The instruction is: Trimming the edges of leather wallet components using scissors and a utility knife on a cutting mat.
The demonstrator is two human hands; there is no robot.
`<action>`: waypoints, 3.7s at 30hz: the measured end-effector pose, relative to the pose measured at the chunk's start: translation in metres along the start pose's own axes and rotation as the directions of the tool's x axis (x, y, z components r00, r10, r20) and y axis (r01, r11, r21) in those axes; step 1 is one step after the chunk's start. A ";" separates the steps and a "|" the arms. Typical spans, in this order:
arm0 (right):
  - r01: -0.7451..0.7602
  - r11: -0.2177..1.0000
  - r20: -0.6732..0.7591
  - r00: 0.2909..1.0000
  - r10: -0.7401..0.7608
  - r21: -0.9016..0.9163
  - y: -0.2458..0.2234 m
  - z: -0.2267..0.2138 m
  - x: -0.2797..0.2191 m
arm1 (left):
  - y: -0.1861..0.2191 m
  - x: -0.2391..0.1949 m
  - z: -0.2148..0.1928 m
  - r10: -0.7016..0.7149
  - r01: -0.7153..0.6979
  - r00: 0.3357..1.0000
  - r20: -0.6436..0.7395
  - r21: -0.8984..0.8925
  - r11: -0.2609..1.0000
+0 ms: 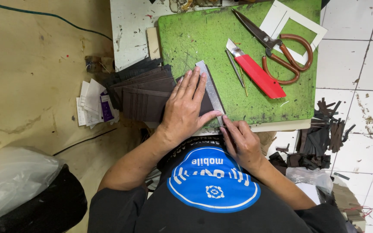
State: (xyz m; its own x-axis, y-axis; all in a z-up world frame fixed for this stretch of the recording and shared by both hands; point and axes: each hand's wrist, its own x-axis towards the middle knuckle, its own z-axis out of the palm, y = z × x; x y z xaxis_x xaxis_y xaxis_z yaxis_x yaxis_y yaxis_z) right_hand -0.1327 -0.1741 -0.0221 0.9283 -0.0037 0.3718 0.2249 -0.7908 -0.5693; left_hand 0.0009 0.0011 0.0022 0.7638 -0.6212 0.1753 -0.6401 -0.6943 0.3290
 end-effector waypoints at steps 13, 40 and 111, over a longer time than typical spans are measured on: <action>-0.014 1.000 -0.003 1.000 0.014 0.018 0.002 0.002 -0.001 | 0.000 -0.001 0.002 -0.005 0.004 1.000 -0.031 -0.012 1.000; 0.003 1.000 0.008 1.000 -0.003 0.018 0.004 0.001 -0.001 | 0.002 0.001 0.000 -0.014 0.015 1.000 0.012 -0.018 1.000; -0.210 0.976 0.324 0.929 0.181 0.059 -0.026 -0.032 0.095 | 0.012 0.022 -0.024 0.029 -0.035 0.992 0.124 0.041 0.999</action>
State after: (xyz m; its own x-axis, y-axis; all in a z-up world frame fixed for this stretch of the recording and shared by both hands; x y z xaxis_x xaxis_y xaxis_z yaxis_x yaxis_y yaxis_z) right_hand -0.0597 -0.1731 0.0513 0.9986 0.0518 0.0053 0.0417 -0.7347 -0.6771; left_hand 0.0120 -0.0126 0.0323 0.7287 -0.6814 0.0687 -0.6690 -0.6868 0.2842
